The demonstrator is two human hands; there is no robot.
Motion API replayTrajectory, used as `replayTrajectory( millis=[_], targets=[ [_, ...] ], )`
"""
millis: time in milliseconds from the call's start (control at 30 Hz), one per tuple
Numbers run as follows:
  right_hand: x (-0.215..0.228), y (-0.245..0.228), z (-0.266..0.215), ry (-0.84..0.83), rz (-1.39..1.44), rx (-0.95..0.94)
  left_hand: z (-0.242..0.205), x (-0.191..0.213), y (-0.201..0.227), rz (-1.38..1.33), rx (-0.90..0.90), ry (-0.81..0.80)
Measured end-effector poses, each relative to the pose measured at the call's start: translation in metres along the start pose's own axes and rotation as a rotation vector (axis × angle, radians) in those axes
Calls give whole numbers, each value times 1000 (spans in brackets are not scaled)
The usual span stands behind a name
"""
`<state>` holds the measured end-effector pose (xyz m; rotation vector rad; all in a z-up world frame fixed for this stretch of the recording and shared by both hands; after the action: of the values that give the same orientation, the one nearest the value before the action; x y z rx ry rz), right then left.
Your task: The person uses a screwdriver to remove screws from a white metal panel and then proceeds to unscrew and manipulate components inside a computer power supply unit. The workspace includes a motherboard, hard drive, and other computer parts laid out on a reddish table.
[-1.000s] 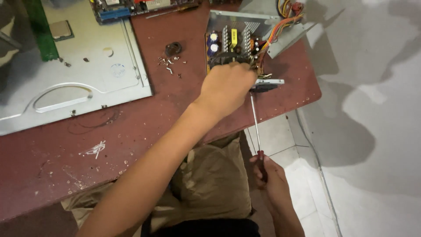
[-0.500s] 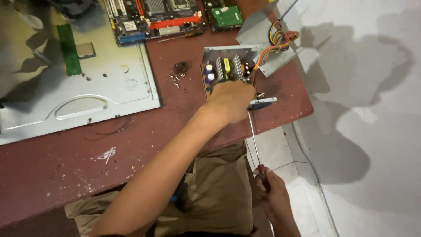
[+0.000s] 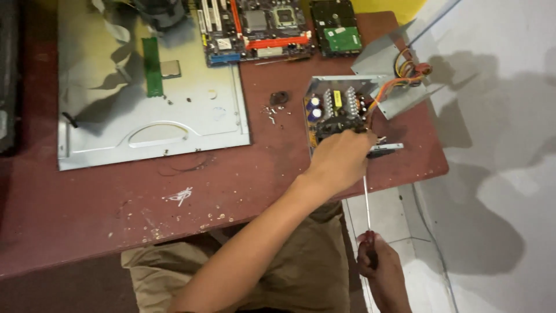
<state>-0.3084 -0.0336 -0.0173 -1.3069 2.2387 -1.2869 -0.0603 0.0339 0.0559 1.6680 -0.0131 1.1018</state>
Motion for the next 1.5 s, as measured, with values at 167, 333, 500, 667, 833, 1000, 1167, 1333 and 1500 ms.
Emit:
replayTrajectory(
  millis=[167,333,500,667,833,1000,1167,1333,1500],
  targets=[
    [16,39,21,166,26,75,3,13,-4,-94,2,-138],
    [23,20,19,116,-87,92,2,20,-7,-144,-1,-205],
    [25,14,21,46,58,-51,8,20,-13,-198,-57,-239],
    [22,-2,3,209,-133,-24,4,29,-8,-202,42,-308],
    [22,18,11,-58,123,-88,1,33,-5,-206,48,-335],
    [0,14,-1,98,284,-199,2,30,-6,-168,35,-316],
    [-12,8,-7,246,-177,-18,-1,33,-5,-169,30,-307],
    [-11,19,-1,-204,546,-245,-4,36,-3,-194,36,-340],
    [-11,17,-3,138,363,-48,-1,33,-6,-186,15,-318]
  ],
)
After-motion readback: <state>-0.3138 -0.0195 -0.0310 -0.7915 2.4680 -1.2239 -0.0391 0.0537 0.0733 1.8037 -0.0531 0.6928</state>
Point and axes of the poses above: each hand's wrist, its own z-axis towards the middle knuckle, its own x-axis out of the back of the hand, y = z × x, the point moved 1 cm from there along z, towards the middle knuckle, and after that the axes turned 9 degrees about -z, right-handed, at the moved point
